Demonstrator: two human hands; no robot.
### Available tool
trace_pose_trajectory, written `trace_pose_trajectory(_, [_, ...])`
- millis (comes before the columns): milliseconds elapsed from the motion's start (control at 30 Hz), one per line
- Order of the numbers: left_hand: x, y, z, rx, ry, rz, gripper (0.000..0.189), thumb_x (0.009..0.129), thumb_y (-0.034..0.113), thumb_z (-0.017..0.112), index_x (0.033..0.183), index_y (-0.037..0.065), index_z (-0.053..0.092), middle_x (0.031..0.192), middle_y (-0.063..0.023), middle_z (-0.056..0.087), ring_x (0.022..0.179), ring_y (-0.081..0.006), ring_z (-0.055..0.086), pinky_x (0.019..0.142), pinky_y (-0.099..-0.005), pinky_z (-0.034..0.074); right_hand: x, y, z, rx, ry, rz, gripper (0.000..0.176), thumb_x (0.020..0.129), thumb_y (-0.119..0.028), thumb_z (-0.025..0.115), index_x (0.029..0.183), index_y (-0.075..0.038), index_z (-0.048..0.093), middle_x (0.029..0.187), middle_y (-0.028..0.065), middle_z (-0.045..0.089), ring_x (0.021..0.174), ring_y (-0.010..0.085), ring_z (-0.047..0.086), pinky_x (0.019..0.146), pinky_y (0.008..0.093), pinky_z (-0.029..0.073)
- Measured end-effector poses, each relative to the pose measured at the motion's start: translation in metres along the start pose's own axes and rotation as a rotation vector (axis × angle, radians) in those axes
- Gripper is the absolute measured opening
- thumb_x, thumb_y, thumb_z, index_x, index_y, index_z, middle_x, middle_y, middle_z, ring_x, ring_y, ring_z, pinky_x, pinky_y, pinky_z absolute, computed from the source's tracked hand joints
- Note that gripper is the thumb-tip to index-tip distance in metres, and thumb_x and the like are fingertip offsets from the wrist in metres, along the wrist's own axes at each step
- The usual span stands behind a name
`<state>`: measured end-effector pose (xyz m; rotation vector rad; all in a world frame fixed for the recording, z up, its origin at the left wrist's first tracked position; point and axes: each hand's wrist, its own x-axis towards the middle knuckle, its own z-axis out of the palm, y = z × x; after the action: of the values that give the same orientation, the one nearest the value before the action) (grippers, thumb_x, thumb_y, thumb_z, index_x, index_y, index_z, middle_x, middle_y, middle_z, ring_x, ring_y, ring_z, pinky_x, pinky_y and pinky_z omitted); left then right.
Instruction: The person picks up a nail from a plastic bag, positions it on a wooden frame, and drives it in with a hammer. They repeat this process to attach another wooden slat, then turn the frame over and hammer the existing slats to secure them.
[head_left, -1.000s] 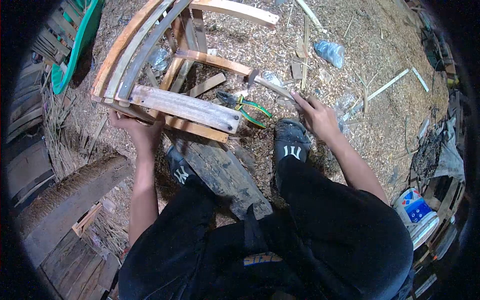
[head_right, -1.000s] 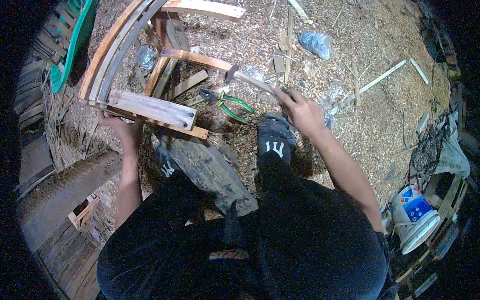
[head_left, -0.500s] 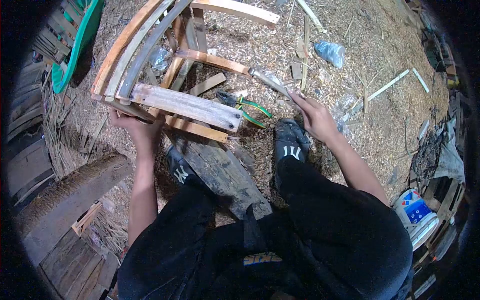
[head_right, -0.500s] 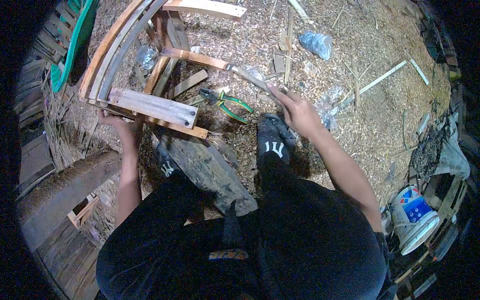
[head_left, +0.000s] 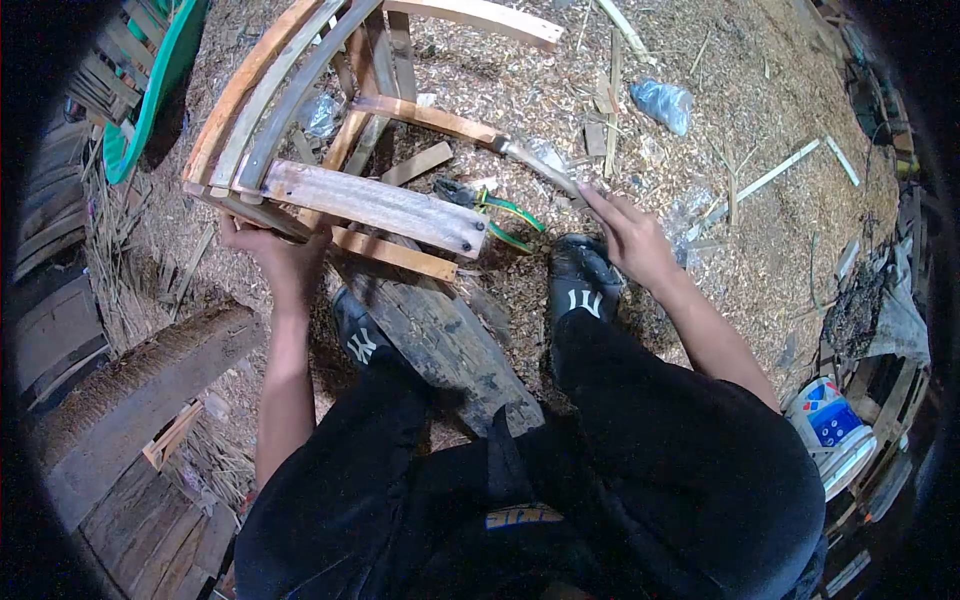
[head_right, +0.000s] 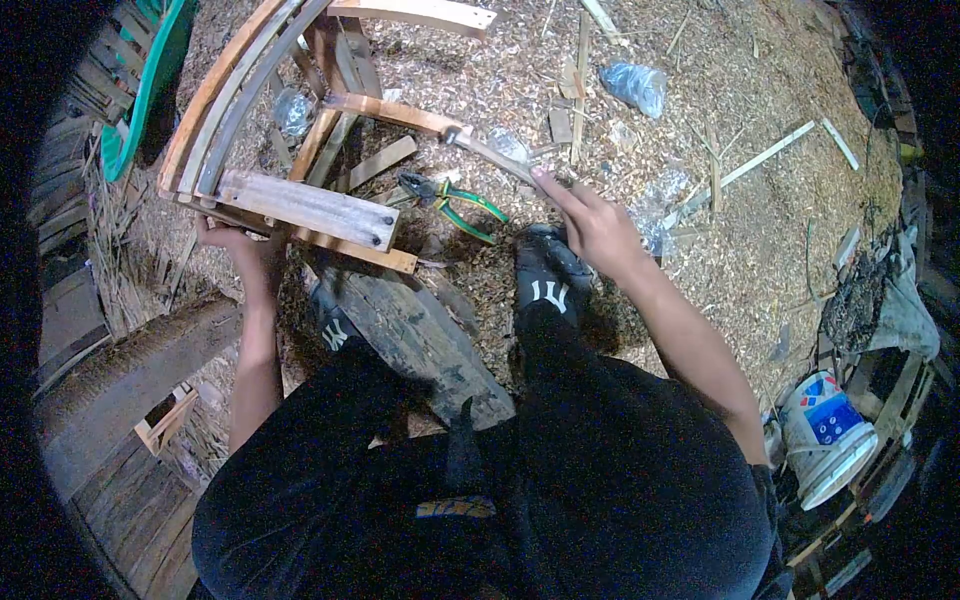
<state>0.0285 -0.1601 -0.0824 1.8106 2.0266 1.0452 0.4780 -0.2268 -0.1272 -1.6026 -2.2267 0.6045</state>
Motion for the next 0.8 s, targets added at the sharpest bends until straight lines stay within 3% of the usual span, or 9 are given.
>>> trace_pose_trajectory(33, [0.001, -0.001, 0.000, 0.005, -0.002, 0.007, 0.126, 0.058, 0.003, 0.093, 0.145, -0.006, 0.002, 0.140, -0.0217, 0.024, 0.132, -0.0313, 0.035, 0.119, -0.0386, 0.027, 0.003, 0.002, 0.003, -0.046, -0.089, 0.079, 0.067, 0.092, -0.005, 0.060, 0.151, -0.033, 0.044, 0.088, 0.0141, 0.061, 0.073, 0.0358, 0.066, 0.067, 0.0469, 0.060])
trace_pose_trajectory(167, [-0.002, 0.000, -0.001, 0.099, -0.016, 0.043, 0.125, 0.059, 0.002, 0.092, 0.145, -0.005, 0.002, 0.142, -0.0231, 0.022, 0.134, -0.0315, 0.033, 0.119, -0.0388, 0.027, -0.002, 0.000, 0.006, 0.067, -0.059, 0.045, 0.068, 0.093, -0.006, 0.060, 0.152, -0.034, 0.042, 0.090, 0.0152, 0.062, 0.074, 0.0371, 0.066, 0.071, 0.0491, 0.060])
trace_pose_trajectory(267, [-0.002, 0.001, 0.002, -0.019, 0.021, 0.088, 0.123, 0.061, 0.002, 0.091, 0.145, -0.004, 0.002, 0.142, -0.0241, 0.023, 0.134, -0.0317, 0.034, 0.118, -0.0389, 0.028, 0.000, 0.004, 0.006, 0.105, 0.122, -0.069, 0.067, 0.093, -0.007, 0.060, 0.152, -0.033, 0.042, 0.090, 0.0166, 0.063, 0.075, 0.0380, 0.067, 0.074, 0.0486, 0.060])
trace_pose_trajectory(333, [-0.002, 0.010, -0.001, 0.014, -0.014, 0.018, 0.123, 0.062, 0.003, 0.091, 0.145, -0.003, 0.001, 0.141, -0.0243, 0.027, 0.132, -0.0314, 0.037, 0.117, -0.0387, 0.030, 0.007, 0.009, 0.007, -0.011, -0.020, 0.063, 0.066, 0.090, -0.001, 0.060, 0.150, -0.026, 0.047, 0.084, 0.0156, 0.061, 0.071, 0.0349, 0.065, 0.069, 0.0460, 0.059])
trace_pose_trajectory(367, [0.000, 0.011, 0.000, 0.012, -0.014, 0.022, 0.123, 0.062, 0.003, 0.091, 0.145, -0.003, 0.001, 0.141, -0.0243, 0.027, 0.132, -0.0314, 0.037, 0.117, -0.0387, 0.030, 0.007, 0.010, 0.005, 0.025, 0.015, 0.040, 0.065, 0.090, 0.001, 0.060, 0.149, -0.023, 0.050, 0.085, 0.0157, 0.061, 0.070, 0.0325, 0.065, 0.067, 0.0449, 0.058])
trace_pose_trajectory(533, [0.000, 0.002, 0.003, -0.081, -0.016, -0.009, 0.123, 0.065, 0.005, 0.092, 0.145, -0.003, -0.002, 0.140, -0.0251, 0.028, 0.131, -0.0313, 0.038, 0.115, -0.0389, 0.032, 0.000, 0.008, 0.000, 0.123, 0.077, -0.059, 0.066, 0.091, -0.004, 0.062, 0.150, -0.027, 0.047, 0.092, 0.0178, 0.065, 0.075, 0.0352, 0.067, 0.072, 0.0481, 0.058])
trace_pose_trajectory(600, [-0.002, 0.012, 0.000, -0.033, -0.024, -0.020, 0.123, 0.065, 0.006, 0.092, 0.145, -0.003, -0.002, 0.140, -0.0252, 0.028, 0.131, -0.0316, 0.038, 0.116, -0.0394, 0.031, 0.003, 0.007, 0.003, -0.016, -0.081, 0.073, 0.071, 0.087, 0.003, 0.064, 0.150, -0.024, 0.048, 0.089, 0.0156, 0.063, 0.071, 0.0343, 0.065, 0.067, 0.0445, 0.058])
trace_pose_trajectory(667, [0.000, 0.015, 0.000, 0.019, -0.034, -0.028, 0.123, 0.065, 0.006, 0.092, 0.145, -0.003, -0.001, 0.140, -0.0252, 0.028, 0.132, -0.0319, 0.037, 0.116, -0.0400, 0.030, 0.004, 0.006, 0.001, 0.008, -0.072, 0.089, 0.069, 0.089, 0.001, 0.063, 0.150, -0.028, 0.047, 0.092, 0.0160, 0.064, 0.073, 0.0364, 0.066, 0.067, 0.0454, 0.058])
trace_pose_trajectory(800, [0.001, 0.001, 0.001, -0.040, -0.006, 0.030, 0.123, 0.065, 0.008, 0.093, 0.144, -0.004, 0.000, 0.141, -0.0260, 0.026, 0.133, -0.0331, 0.036, 0.117, -0.0411, 0.028, -0.002, 0.006, 0.002, 0.167, 0.174, -0.061, 0.061, 0.091, 0.000, 0.060, 0.147, -0.023, 0.053, 0.094, 0.0202, 0.067, 0.074, 0.0394, 0.067, 0.068, 0.0483, 0.055])
